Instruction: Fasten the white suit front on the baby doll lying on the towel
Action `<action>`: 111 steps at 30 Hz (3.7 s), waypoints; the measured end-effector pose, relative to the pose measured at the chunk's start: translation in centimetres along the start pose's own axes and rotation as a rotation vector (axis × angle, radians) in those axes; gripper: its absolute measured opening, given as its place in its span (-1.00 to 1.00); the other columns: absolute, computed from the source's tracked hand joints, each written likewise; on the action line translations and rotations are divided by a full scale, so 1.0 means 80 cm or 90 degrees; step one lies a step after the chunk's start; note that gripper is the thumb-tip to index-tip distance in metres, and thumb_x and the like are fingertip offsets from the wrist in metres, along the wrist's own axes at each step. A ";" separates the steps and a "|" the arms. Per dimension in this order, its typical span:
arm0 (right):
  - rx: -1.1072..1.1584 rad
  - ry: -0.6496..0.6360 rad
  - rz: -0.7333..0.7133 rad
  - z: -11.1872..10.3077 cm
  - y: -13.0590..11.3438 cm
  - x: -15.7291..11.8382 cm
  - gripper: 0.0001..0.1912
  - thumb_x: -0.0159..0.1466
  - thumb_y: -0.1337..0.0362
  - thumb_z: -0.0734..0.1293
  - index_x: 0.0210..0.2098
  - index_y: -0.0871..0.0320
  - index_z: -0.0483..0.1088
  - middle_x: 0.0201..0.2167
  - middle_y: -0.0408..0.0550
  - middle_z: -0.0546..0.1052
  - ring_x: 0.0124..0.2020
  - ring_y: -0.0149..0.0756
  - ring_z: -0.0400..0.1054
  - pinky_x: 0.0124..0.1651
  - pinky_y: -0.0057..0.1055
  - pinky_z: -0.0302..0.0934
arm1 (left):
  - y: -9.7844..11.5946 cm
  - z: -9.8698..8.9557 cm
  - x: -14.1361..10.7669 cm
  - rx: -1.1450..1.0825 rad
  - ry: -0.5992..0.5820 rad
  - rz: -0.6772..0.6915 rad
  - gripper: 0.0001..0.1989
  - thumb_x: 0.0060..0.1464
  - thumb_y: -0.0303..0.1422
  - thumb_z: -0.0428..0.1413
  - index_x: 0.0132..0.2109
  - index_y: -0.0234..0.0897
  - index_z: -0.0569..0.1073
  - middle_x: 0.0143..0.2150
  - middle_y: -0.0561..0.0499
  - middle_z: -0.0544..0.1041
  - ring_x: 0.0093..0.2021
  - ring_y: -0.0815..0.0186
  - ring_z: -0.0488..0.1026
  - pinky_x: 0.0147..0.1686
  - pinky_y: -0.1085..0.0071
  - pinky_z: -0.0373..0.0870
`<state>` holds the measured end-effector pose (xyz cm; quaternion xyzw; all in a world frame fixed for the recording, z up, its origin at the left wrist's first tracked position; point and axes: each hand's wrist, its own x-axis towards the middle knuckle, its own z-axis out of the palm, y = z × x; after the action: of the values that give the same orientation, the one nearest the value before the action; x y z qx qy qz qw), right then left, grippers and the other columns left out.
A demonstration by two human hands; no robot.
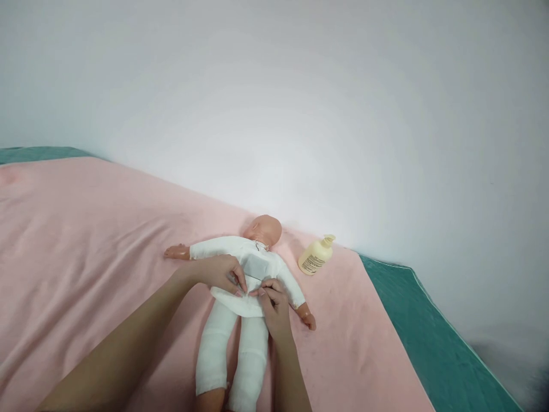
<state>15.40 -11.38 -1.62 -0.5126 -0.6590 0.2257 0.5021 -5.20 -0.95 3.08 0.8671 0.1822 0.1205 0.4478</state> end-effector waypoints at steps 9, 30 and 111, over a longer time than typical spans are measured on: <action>-0.003 0.096 -0.008 -0.001 0.003 0.009 -0.72 0.23 0.04 0.32 -0.31 0.07 0.59 -0.39 -0.05 0.46 -0.20 -0.18 0.34 -0.11 -0.28 0.22 | 0.016 -0.007 -0.002 0.028 0.068 -0.046 -0.77 0.02 -0.29 0.19 -0.17 -0.25 0.62 -0.15 -0.01 0.62 -0.09 0.15 0.50 -0.06 0.38 0.36; -0.132 0.158 0.023 0.007 -0.006 0.077 -0.62 0.38 0.15 0.07 -0.29 0.15 0.45 -0.24 0.04 0.49 -0.13 -0.19 0.32 -0.02 -0.28 0.14 | -0.004 0.017 0.026 0.118 0.401 0.032 -0.67 0.24 -0.12 -0.07 -0.09 -0.25 0.40 -0.04 -0.08 0.50 0.01 0.14 0.38 0.06 0.24 0.24; -0.023 -0.020 -0.054 0.003 -0.003 -0.020 -0.71 0.29 0.27 0.24 -0.49 0.03 0.52 -0.47 -0.11 0.40 -0.33 -0.25 0.27 -0.15 -0.26 0.15 | 0.049 0.018 -0.007 0.050 -0.030 -0.020 -0.81 -0.11 -0.30 0.24 -0.29 -0.26 0.61 -0.28 -0.05 0.61 -0.26 0.14 0.51 -0.27 0.34 0.38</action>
<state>15.01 -12.82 -2.23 -0.4896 -0.6915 0.2005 0.4918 -4.33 -4.35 5.43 0.8835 0.1897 0.0855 0.4197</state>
